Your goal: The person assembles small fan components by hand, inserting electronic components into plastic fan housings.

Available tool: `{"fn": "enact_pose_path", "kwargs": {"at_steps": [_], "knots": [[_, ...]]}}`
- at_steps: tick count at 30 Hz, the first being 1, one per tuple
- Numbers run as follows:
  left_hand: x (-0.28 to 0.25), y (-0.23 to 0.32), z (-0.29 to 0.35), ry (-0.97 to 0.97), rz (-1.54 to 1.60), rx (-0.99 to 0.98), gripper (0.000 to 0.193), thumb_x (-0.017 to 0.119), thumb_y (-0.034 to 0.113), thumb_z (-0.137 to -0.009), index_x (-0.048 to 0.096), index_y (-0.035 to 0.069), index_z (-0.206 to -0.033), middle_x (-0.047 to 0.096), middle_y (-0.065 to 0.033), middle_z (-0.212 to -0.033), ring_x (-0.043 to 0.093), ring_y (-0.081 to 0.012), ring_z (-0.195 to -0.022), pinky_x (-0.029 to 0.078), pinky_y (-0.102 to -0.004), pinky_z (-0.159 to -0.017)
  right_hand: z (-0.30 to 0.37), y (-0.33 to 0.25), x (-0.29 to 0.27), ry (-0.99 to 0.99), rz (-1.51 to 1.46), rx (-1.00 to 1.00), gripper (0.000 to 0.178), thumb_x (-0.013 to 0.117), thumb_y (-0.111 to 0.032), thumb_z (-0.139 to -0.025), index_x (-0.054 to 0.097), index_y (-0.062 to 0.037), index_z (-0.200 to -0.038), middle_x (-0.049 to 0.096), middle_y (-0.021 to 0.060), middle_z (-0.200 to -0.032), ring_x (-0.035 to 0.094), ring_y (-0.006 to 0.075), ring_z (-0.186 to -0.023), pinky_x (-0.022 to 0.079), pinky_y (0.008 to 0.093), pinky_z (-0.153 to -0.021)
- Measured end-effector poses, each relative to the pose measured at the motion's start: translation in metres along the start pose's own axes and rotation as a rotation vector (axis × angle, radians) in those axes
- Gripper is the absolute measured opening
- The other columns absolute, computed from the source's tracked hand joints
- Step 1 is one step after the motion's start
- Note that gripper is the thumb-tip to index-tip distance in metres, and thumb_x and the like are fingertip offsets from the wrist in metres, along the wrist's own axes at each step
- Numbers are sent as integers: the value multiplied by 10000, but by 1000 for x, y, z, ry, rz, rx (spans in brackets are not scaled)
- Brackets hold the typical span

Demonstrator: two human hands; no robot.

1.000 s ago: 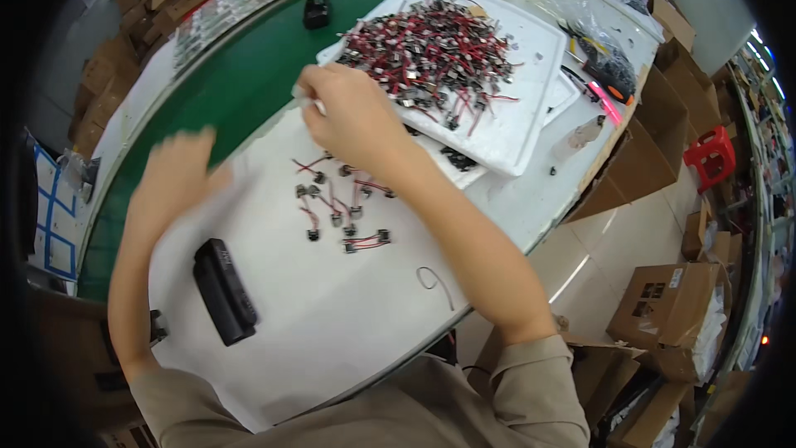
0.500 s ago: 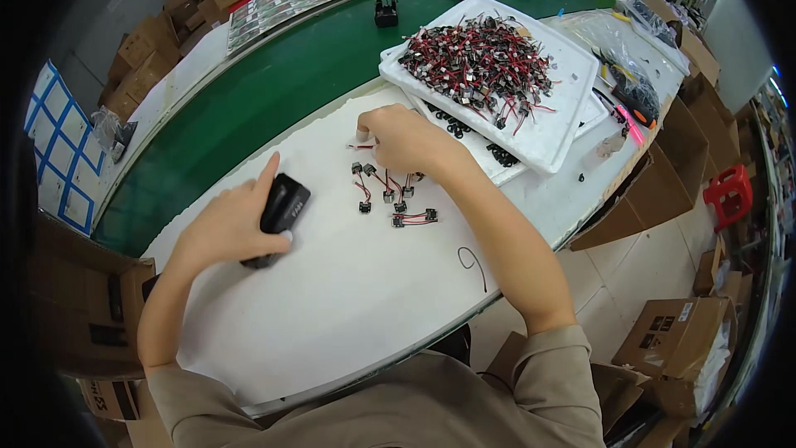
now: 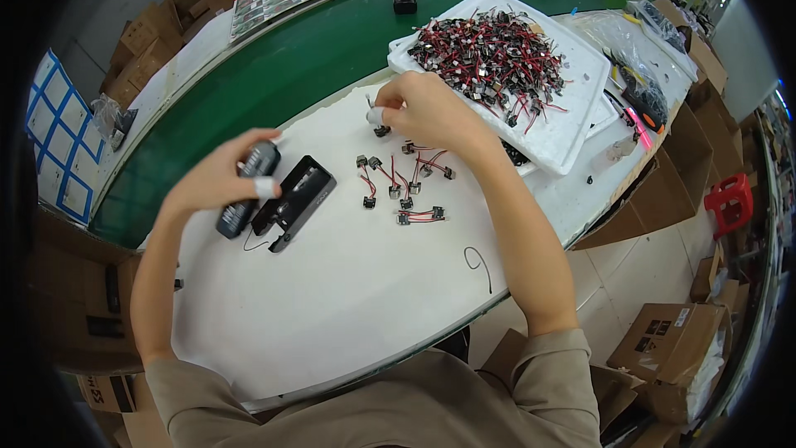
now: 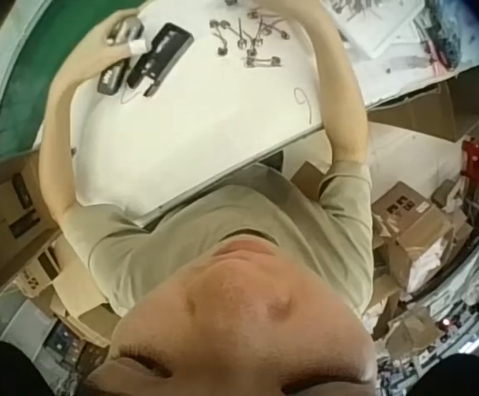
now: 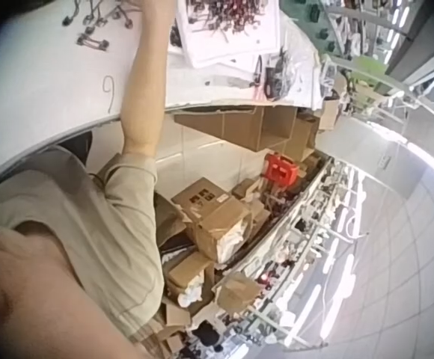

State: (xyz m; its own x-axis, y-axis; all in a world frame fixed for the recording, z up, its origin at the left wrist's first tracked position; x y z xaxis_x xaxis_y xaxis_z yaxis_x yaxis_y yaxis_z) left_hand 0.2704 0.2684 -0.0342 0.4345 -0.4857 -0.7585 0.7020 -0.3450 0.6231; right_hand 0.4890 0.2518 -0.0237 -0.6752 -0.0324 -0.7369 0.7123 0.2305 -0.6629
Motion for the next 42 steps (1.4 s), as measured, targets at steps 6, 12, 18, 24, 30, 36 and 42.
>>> {"fn": "enact_pose_path", "kwargs": {"at_steps": [6,12,18,24,30,36,42], "knots": [[-28,17,-18,119,740,-18,644,449,567,-813,446,62,-1212,542,-60,-713,542,-123,-579,484,-247,-525,3,3,8,-10,-117,140,212,516,-108,-806,581,38,-945,611,138,-646,591,196,-478,482,304,-513],[10,32,-69,114,1025,9,541,450,506,-841,435,39,-1115,617,-113,-849,551,-106,-695,466,-251,-613,-1,11,11,-5,-185,129,173,494,-35,-780,573,41,-914,590,104,-589,578,160,-432,476,274,-453],[27,15,-82,201,1039,-64,576,432,601,-818,468,79,-1060,595,-72,-809,570,-108,-690,475,-258,-612,-6,12,-13,269,-509,8,202,623,-147,-783,613,50,-828,604,62,-642,593,93,-585,440,211,-514],[37,19,-81,56,1227,-4,543,345,540,-865,480,54,-1068,582,-85,-790,574,-125,-663,488,-261,-607,1,-7,-18,330,-662,-47,212,637,-180,-790,628,26,-840,586,27,-652,495,38,-526,394,196,-464],[48,41,-76,-126,1357,65,494,355,472,-874,328,73,-1165,558,-150,-833,621,-279,-679,532,-355,-552,4,-14,-6,347,-627,-83,132,578,-85,-792,604,35,-840,607,33,-695,542,56,-554,440,202,-498],[51,47,-68,-232,1298,59,547,375,512,-868,382,47,-1157,565,-152,-836,608,-240,-606,522,-311,-479,7,-28,-10,437,-569,-200,218,574,5,-758,561,47,-972,648,125,-775,628,132,-653,498,239,-625],[57,49,-68,-259,1357,100,437,404,388,-882,402,93,-1204,553,-134,-924,607,-209,-777,550,-368,-611,7,-24,-8,512,-395,-269,146,593,16,-711,611,36,-855,642,93,-749,598,119,-643,486,235,-638]]}}
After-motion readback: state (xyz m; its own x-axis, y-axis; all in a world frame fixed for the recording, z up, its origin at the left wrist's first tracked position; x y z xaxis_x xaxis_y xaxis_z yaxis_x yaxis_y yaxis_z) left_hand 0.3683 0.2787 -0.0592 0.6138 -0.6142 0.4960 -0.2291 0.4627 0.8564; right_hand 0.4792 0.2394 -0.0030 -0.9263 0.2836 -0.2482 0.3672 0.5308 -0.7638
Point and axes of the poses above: each hand's wrist, its own z-axis away from the middle knuckle, its own x-axis out of the palm, y = z × x, the point moved 8 cm from there along -z, towards the middle knuckle
